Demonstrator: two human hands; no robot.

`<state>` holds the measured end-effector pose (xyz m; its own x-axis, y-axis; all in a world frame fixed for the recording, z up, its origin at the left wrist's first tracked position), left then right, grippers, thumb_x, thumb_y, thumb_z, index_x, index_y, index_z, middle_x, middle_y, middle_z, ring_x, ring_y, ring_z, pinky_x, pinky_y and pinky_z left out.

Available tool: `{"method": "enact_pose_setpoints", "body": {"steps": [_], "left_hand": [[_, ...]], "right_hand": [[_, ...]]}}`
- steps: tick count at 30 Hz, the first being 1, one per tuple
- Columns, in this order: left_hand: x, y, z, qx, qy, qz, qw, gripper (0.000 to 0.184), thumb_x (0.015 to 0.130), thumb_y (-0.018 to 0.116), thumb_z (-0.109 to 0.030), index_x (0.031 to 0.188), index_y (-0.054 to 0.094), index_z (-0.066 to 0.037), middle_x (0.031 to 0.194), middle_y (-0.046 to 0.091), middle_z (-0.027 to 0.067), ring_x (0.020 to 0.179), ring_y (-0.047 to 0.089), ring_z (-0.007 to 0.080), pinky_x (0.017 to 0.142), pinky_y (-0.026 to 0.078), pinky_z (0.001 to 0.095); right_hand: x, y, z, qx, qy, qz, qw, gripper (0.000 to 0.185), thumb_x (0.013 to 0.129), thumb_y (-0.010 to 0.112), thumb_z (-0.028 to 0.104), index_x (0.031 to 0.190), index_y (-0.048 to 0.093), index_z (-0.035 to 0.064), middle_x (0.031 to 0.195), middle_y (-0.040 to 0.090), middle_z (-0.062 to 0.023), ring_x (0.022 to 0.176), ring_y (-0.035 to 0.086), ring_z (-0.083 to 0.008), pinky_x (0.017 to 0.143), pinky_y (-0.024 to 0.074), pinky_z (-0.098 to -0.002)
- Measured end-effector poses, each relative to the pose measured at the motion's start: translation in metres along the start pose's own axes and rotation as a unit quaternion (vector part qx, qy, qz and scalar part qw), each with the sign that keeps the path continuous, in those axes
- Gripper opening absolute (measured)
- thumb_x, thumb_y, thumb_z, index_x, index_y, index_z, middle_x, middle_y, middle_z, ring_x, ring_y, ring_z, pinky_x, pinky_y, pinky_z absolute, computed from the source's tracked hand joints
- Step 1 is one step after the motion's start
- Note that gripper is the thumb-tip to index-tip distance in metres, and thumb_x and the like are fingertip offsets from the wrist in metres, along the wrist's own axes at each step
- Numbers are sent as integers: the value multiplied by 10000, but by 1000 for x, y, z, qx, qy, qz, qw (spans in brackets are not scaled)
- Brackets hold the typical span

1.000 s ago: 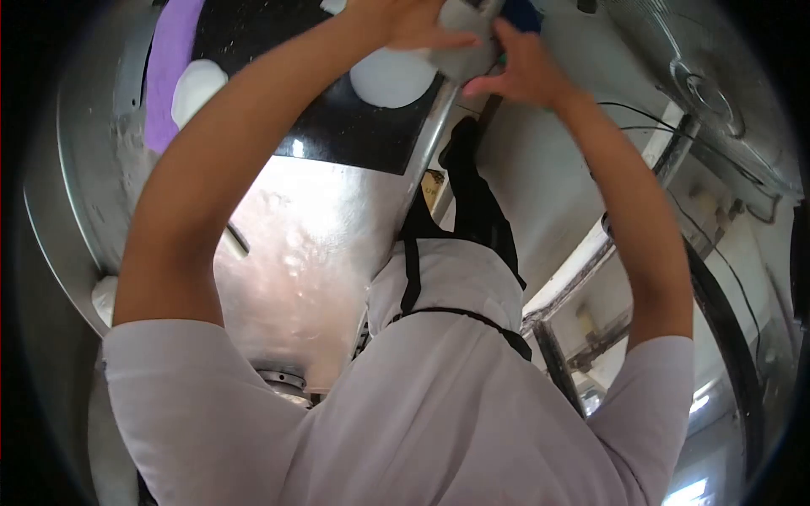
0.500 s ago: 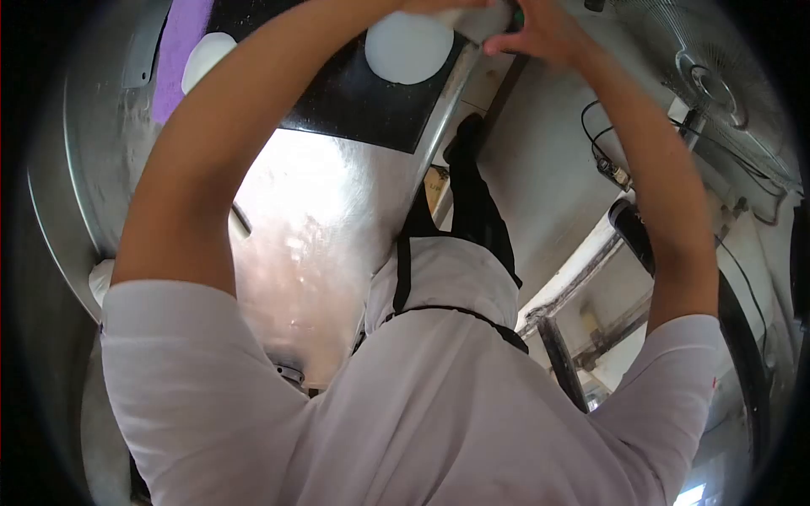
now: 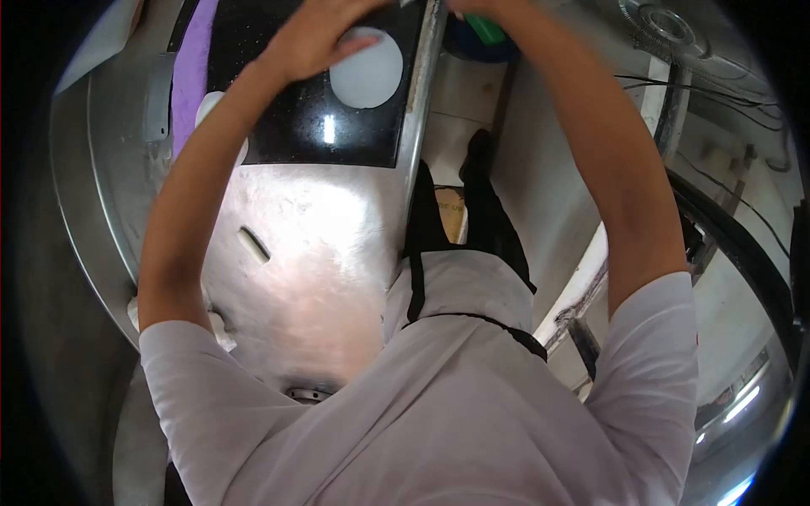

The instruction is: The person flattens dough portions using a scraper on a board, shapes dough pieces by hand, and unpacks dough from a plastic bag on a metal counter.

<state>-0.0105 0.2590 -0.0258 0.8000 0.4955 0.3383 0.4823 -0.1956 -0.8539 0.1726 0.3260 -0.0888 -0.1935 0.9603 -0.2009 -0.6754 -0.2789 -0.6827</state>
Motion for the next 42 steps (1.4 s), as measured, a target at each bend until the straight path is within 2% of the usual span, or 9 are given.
{"method": "enact_pose_setpoints", "body": {"steps": [1, 2, 4, 9, 11, 14, 22, 29, 42], "left_hand": [[-7, 11, -11, 6, -6, 43, 999, 642, 894, 694, -257, 1471, 473, -82, 1423, 566, 171, 1297, 551, 359, 1068, 425, 498], [-12, 20, -23, 10, -12, 88, 996, 611, 901, 681, -223, 1464, 484, -90, 1397, 585, 167, 1264, 574, 346, 1041, 449, 465], [-6, 22, -36, 27, -40, 149, 988, 579, 913, 656, -190, 1461, 491, -103, 1383, 591, 172, 1245, 582, 341, 1038, 456, 454], [-6, 60, 8, -15, -143, 449, 882, 682, 916, 668, -346, 1524, 434, -144, 1519, 471, 208, 1374, 481, 369, 1119, 386, 542], [1, 32, -14, 58, -63, 295, 952, 361, 820, 761, -264, 1140, 682, -116, 1265, 655, 150, 1245, 581, 352, 1041, 434, 540], [2, 4, -27, -28, -86, 176, 980, 193, 771, 721, 67, 899, 604, -18, 934, 674, 130, 923, 666, 346, 863, 518, 407], [-73, -28, 30, -185, -341, 160, 908, 96, 914, 622, -9, 1009, 634, -7, 890, 633, 68, 879, 644, 149, 773, 534, 344], [-260, -47, 93, -376, -635, -306, 601, 243, 881, 703, -82, 1103, 632, -14, 1009, 670, 71, 917, 667, 208, 817, 597, 399], [-373, -47, 42, -50, -756, -280, 590, 557, 714, 893, -284, 1150, 667, -21, 1026, 730, 129, 930, 699, 209, 794, 578, 377]], "right_hand": [[-13, 15, -13, -41, -40, -31, 998, 561, 851, 752, 253, 1291, 576, -48, 1243, 642, -289, 1167, 641, -359, 1003, 493, -448], [-34, 45, -16, -85, -111, 126, 982, 684, 844, 784, 296, 1382, 506, -22, 1342, 589, -282, 1263, 574, -386, 1055, 457, -451], [-87, 66, -28, 108, 57, 209, 970, 668, 807, 853, 444, 1247, 590, 16, 1020, 706, -139, 874, 684, -288, 792, 552, -398], [-142, 73, -21, 85, -64, 126, 986, 590, 865, 808, 391, 1266, 590, 17, 1105, 707, -132, 981, 670, -249, 881, 528, -389], [-158, 82, -22, 105, -27, 165, 980, 586, 867, 804, 391, 1270, 588, 25, 1116, 706, -142, 997, 669, -250, 900, 517, -383], [-191, 90, -23, 127, -51, 152, 979, 581, 872, 795, 386, 1264, 576, 18, 1106, 701, -152, 992, 669, -256, 893, 516, -388], [-297, 89, -7, 87, -4, 232, 969, 489, 894, 767, 298, 1232, 577, -2, 1077, 671, -260, 949, 663, -397, 811, 507, -456], [-313, 58, -13, 59, 83, 153, 983, 494, 892, 774, 226, 1279, 578, -10, 1105, 705, -218, 1043, 680, -365, 881, 512, -407], [-213, 43, 9, 123, -22, 229, 965, 456, 886, 777, 224, 1235, 605, -12, 1106, 709, -209, 1055, 692, -306, 885, 514, -393]]}}
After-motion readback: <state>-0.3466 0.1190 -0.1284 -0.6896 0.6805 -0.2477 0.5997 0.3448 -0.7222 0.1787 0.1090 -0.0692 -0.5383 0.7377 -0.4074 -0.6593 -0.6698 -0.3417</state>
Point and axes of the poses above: each hand's wrist, its own x-axis towards the middle knuckle, its own y-axis out of the palm, z = x × y, the point moved 8 cm from there along x, towards the middle knuckle
